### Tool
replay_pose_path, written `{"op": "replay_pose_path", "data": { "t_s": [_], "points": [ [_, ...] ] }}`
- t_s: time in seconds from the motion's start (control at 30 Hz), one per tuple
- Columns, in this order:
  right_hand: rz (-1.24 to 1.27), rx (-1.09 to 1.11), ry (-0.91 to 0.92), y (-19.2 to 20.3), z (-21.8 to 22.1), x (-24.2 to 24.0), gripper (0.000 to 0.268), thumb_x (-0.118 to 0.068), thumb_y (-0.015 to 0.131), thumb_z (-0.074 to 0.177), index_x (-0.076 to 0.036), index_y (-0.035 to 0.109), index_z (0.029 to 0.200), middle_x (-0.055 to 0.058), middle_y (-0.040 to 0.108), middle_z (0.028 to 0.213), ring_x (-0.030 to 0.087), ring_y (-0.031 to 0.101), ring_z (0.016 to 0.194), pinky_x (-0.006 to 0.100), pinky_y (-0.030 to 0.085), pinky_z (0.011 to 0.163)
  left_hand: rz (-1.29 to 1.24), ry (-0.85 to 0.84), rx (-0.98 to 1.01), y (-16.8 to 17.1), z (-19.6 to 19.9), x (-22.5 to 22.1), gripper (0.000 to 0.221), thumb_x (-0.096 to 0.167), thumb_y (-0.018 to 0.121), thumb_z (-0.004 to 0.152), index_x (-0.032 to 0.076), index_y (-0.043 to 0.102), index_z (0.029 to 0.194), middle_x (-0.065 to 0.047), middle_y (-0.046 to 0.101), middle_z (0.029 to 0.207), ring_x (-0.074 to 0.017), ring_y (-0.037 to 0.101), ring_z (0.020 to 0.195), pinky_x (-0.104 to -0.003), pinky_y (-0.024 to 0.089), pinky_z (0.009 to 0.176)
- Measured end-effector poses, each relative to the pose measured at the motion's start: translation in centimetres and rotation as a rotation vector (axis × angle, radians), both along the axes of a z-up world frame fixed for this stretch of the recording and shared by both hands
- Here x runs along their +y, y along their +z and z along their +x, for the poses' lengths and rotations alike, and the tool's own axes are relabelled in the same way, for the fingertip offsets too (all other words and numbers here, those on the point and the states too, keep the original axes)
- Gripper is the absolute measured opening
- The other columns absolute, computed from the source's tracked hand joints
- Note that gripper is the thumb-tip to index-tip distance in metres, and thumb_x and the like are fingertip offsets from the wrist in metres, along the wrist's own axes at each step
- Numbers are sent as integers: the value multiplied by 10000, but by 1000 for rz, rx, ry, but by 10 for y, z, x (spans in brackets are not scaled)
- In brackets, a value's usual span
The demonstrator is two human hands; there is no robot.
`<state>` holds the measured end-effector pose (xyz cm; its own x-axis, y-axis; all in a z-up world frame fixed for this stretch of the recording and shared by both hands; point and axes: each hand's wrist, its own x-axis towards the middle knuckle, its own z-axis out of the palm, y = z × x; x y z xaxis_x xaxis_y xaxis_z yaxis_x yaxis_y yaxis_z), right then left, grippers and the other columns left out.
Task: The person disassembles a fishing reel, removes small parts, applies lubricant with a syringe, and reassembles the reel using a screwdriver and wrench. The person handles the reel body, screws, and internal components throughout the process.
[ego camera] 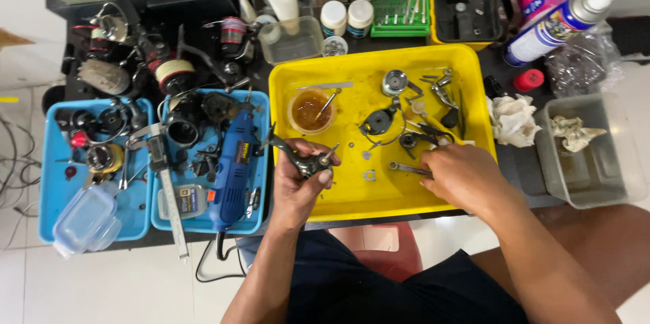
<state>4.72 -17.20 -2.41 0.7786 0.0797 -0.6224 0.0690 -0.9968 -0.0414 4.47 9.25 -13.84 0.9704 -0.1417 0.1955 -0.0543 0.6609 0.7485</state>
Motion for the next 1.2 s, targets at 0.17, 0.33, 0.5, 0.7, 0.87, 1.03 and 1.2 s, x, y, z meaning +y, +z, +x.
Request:
{"op": "replay_pose_path", "data": {
  "t_s": [0.17, 0.33, 0.5, 0.7, 0.87, 1.03, 1.2],
  "points": [
    [-57, -15, -10, -21, -2, 7, 221, -342, 710, 877, -166, 779, 991, 66, 785, 968, 312, 761, 975, 465, 610, 884, 3, -39, -18, 2, -3, 2, 459, -95, 712, 832, 48, 410, 1147, -284, 639, 1002, -322, 692, 917, -249, 565, 590],
    [-69, 28, -21, -13, 0, 17, 235, -355, 689, 870, -164, 781, 972, 79, 787, 994, 323, 755, 1010, 479, 602, 901, 0, -84, -23, 5, -3, 4, 463, -84, 717, 835, 42, 407, 1154, -287, 641, 1015, -315, 697, 934, -250, 571, 604],
    [0, -15, -21, -14, -3, 12, 177, -272, 673, 879, -145, 758, 967, 100, 786, 996, 355, 742, 1036, 500, 601, 911, -33, -86, -21, 10, -2, 2, 458, -70, 719, 837, 43, 411, 1156, -290, 640, 998, -295, 687, 891, -245, 566, 597],
    [49, -36, -9, -9, -3, 9, 192, -301, 676, 898, -153, 726, 1009, 96, 773, 1009, 350, 732, 1053, 507, 596, 919, -45, -85, 15, 0, -3, 3, 467, -73, 721, 824, 50, 423, 1162, -277, 628, 1013, -322, 686, 914, -262, 565, 590],
    [106, -104, -126, 3, -4, -12, 212, -307, 652, 946, -177, 724, 1097, 95, 777, 985, 338, 742, 1027, 490, 583, 959, -58, -97, -3, 3, -1, 3, 464, -71, 716, 823, 55, 415, 1153, -266, 623, 995, -326, 681, 912, -257, 556, 593],
    [121, -264, -278, 15, 2, -34, 225, -266, 649, 976, -149, 737, 1147, 145, 788, 985, 369, 751, 1000, 503, 581, 955, 22, -106, -32, 11, -4, 3, 457, -61, 725, 823, 46, 411, 1138, -281, 639, 994, -301, 686, 899, -260, 560, 633],
    [39, -441, -316, -7, 5, -49, 269, -420, 679, 936, -251, 730, 1138, 94, 781, 1035, 364, 734, 919, 499, 533, 781, 506, -186, -207, 41, -13, 0, 324, 73, 735, 912, 86, 525, 1158, -113, 649, 1128, -225, 675, 1033, -338, 543, 912]
  ]
}}
